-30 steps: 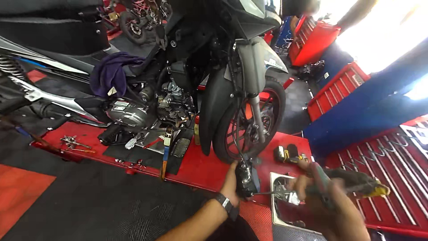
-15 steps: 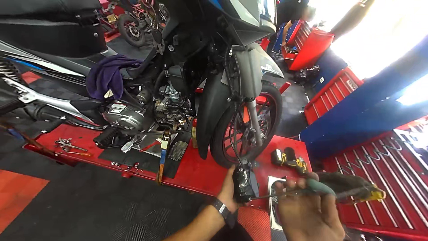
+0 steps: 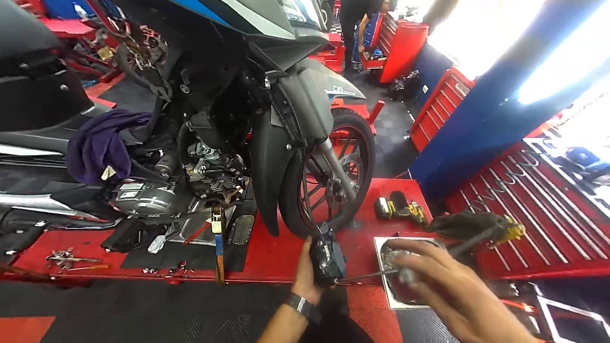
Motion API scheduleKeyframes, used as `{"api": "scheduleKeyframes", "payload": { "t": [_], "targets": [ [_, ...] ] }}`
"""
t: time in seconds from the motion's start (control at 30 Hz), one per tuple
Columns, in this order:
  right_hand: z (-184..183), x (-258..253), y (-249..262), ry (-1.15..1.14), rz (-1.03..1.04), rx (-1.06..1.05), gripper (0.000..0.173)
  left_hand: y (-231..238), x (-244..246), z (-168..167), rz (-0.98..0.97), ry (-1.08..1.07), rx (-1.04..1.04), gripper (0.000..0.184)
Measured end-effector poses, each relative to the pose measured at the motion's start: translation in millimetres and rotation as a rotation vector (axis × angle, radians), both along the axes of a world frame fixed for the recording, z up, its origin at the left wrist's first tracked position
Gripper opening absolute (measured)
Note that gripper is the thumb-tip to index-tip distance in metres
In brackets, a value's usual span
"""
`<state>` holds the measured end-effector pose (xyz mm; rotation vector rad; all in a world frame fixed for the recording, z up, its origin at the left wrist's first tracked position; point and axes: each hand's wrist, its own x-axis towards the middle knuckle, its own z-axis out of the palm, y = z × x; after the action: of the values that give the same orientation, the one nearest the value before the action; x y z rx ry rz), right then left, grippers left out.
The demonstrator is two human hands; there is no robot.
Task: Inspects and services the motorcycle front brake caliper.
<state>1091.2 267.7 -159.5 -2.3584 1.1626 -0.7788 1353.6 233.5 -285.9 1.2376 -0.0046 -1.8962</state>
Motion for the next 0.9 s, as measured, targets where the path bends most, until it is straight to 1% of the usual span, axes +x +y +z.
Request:
{"api": "scheduleKeyframes", "payload": {
  "t": [0.03, 0.07, 0.1, 0.13, 0.2, 0.27, 0.33, 0.37, 0.43, 0.5, 0.53, 0.57, 0.6, 0.67, 0.7, 0.73, 0.77, 0.8, 0.83, 0.87, 0.9],
  "targets": [
    [-8, 8, 3, -0.074, -0.057, -0.128, 0.026, 0, -1, 1, 0.006, 0.012, 0.000, 0.068],
    [-20, 17, 6, -0.183, -0.128, -0.236, 0.024, 0, -2, 2, 0.011, 0.024, 0.001, 0.067],
    [-32, 26, 8, -0.317, -0.203, -0.301, 0.024, 0, -4, 3, 0.011, 0.033, 0.006, 0.067],
    [-42, 35, 10, -0.452, -0.270, -0.318, 0.024, 0, -5, 4, 0.005, 0.035, 0.015, 0.066],
    [-57, 49, 10, -0.759, -0.294, -0.253, 0.030, 0, -8, 5, 0.002, 0.040, 0.035, 0.066],
    [-61, 69, 11, -1.178, -0.216, -0.120, 0.035, -1, -11, 6, 0.007, 0.046, 0.048, 0.066],
    [-52, 86, 13, -1.577, -0.130, 0.093, 0.044, -2, -13, 6, 0.005, 0.069, 0.056, 0.066],
    [-47, 89, 14, -1.699, -0.119, 0.227, 0.044, -2, -14, 6, 0.003, 0.079, 0.063, 0.066],
    [-34, 84, 8, -1.802, -0.169, 0.529, 0.042, -4, -13, 5, -0.003, 0.085, 0.066, 0.066],
    [-27, 69, -3, -1.755, -0.175, 0.742, 0.049, -4, -11, 2, -0.011, 0.063, 0.067, 0.067],
    [-26, 59, -8, -1.665, -0.150, 0.787, 0.052, -4, -10, 1, -0.013, 0.042, 0.067, 0.067],
    [-28, 49, -12, -1.514, -0.100, 0.778, 0.055, -5, -8, 2, -0.020, 0.016, 0.070, 0.068],
    [-32, 38, -16, -1.299, -0.053, 0.728, 0.062, -5, -7, 2, -0.024, -0.006, 0.077, 0.068],
    [-31, 12, -23, -0.758, 0.025, 0.554, 0.062, -5, -3, 1, -0.022, -0.023, 0.075, 0.068],
    [-26, 1, -25, -0.477, 0.054, 0.419, 0.052, -5, -1, 1, -0.021, -0.026, 0.072, 0.068],
    [-22, -6, -26, -0.260, 0.064, 0.237, 0.037, -5, 0, 0, -0.013, -0.032, 0.068, 0.068],
    [-22, -7, -25, -0.124, 0.032, 0.041, 0.023, -4, 1, -1, 0.000, -0.027, 0.071, 0.068],
    [-26, -3, -23, -0.085, -0.031, -0.120, 0.015, -3, 2, -2, 0.012, -0.016, 0.072, 0.069],
    [-33, 4, -19, -0.146, -0.106, -0.223, 0.013, -3, 2, -2, 0.017, -0.002, 0.071, 0.069],
    [-43, 15, -16, -0.282, -0.180, -0.271, 0.017, -2, 2, -3, 0.013, 0.014, 0.069, 0.070],
    [-53, 27, -13, -0.457, -0.236, -0.269, 0.024, -2, 1, -3, 0.004, 0.024, 0.074, 0.070]
  ]
}}
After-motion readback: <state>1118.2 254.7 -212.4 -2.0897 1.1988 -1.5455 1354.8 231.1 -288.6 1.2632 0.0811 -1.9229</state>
